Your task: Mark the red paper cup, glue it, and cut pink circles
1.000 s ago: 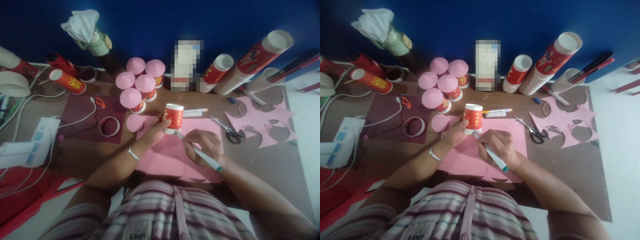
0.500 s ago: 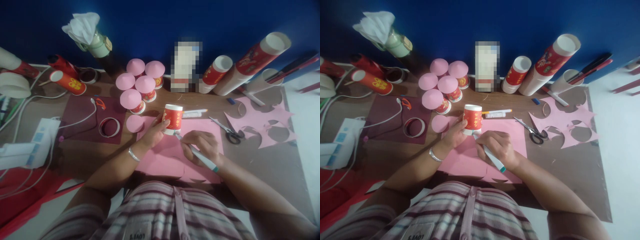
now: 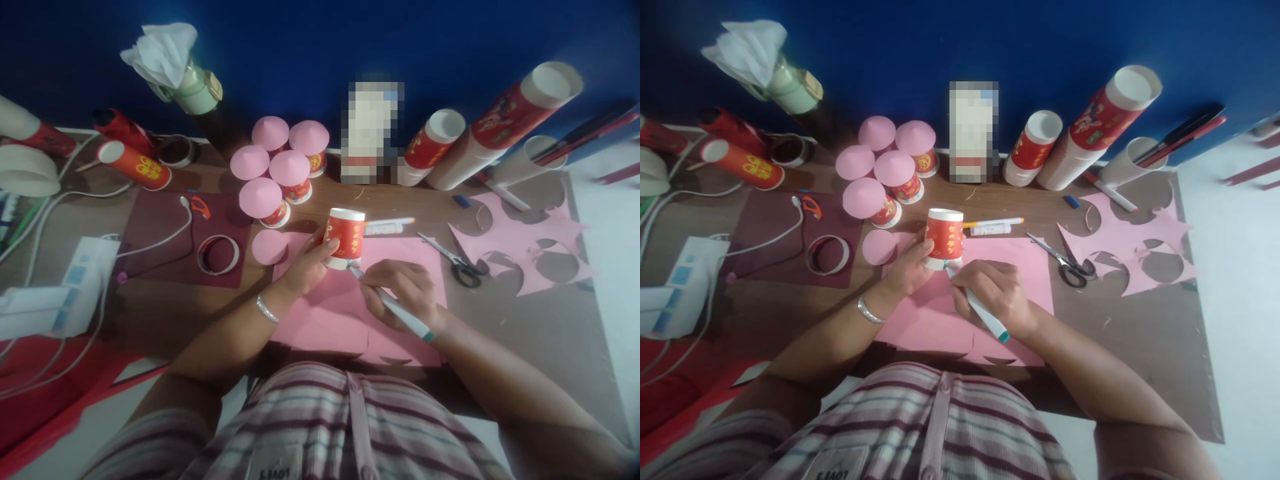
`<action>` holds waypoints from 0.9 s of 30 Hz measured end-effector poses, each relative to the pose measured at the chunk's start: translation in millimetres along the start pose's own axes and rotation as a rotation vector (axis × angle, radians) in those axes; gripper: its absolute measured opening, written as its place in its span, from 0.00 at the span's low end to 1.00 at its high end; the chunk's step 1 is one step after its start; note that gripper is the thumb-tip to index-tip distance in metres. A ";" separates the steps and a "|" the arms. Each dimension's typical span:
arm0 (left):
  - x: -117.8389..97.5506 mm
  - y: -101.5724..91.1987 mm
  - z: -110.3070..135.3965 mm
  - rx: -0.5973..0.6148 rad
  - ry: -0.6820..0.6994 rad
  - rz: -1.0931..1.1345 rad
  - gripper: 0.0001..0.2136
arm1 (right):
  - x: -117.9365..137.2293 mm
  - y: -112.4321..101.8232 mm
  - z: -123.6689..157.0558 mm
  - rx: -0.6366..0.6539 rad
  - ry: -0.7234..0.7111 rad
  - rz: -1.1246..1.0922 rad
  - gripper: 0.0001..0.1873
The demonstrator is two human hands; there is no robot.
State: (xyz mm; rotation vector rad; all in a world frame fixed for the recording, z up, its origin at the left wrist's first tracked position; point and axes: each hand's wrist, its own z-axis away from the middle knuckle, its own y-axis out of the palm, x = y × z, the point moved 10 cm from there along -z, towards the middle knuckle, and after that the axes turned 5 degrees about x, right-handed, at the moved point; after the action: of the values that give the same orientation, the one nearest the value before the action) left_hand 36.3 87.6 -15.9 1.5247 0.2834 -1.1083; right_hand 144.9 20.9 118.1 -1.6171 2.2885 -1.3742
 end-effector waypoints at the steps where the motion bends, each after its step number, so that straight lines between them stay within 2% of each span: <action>1: 0.3 0.3 -0.1 0.004 -0.002 -0.002 0.18 | -0.4 -0.1 0.0 -0.001 0.003 0.001 0.09; 14: -0.8 0.6 -0.4 -0.005 -0.009 -0.024 0.20 | -2.9 -3.8 0.8 -0.021 0.014 0.036 0.10; 27: -0.6 0.2 0.2 0.013 0.015 0.005 0.17 | -3.7 -5.3 0.2 -0.023 0.039 0.081 0.08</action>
State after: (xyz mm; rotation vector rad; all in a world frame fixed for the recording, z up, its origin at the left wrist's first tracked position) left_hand 36.0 87.6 -15.2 1.5450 0.2831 -1.0973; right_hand 150.7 23.2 119.8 -1.4990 2.3717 -1.3780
